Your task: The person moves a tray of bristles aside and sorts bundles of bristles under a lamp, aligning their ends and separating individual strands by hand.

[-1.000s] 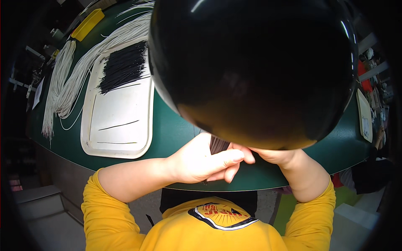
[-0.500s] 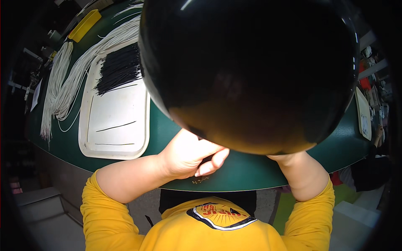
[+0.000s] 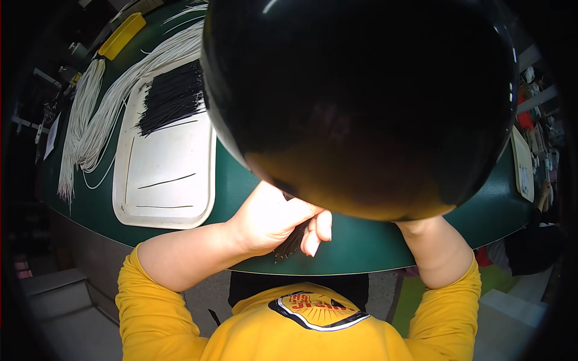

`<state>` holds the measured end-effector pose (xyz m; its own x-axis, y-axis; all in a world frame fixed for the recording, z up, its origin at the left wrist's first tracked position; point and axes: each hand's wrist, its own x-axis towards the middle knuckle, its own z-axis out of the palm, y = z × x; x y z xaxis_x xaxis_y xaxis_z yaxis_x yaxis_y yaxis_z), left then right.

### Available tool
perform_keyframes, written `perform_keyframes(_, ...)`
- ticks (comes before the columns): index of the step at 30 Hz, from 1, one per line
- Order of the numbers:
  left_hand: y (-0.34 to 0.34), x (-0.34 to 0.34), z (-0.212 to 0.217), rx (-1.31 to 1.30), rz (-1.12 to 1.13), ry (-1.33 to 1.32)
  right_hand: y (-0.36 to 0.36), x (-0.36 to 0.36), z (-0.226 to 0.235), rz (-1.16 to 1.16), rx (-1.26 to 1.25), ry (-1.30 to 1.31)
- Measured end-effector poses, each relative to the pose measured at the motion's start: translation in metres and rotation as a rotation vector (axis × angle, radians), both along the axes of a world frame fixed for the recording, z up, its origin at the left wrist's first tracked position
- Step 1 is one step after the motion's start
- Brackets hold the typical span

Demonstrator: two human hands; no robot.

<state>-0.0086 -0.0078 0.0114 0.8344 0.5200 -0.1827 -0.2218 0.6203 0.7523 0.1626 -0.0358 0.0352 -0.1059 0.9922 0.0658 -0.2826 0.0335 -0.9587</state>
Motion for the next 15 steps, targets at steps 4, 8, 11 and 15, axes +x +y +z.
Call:
perform_keyframes(4,0.001,-0.003,0.001,-0.067,-0.025,-0.106,0.004,0.005,-0.003,0.03,-0.198,0.237)
perform_keyframes(8,0.001,-0.004,-0.004,-0.074,0.017,-0.122,0.001,0.0,-0.009,0.044,-0.105,0.296)
perform_keyframes(11,0.001,-0.003,-0.005,-0.074,-0.018,-0.135,0.004,0.009,-0.024,0.172,-0.011,0.145)
perform_keyframes(15,0.0,0.001,-0.003,-0.129,0.004,-0.084,0.003,0.003,-0.02,0.059,0.041,-0.012)
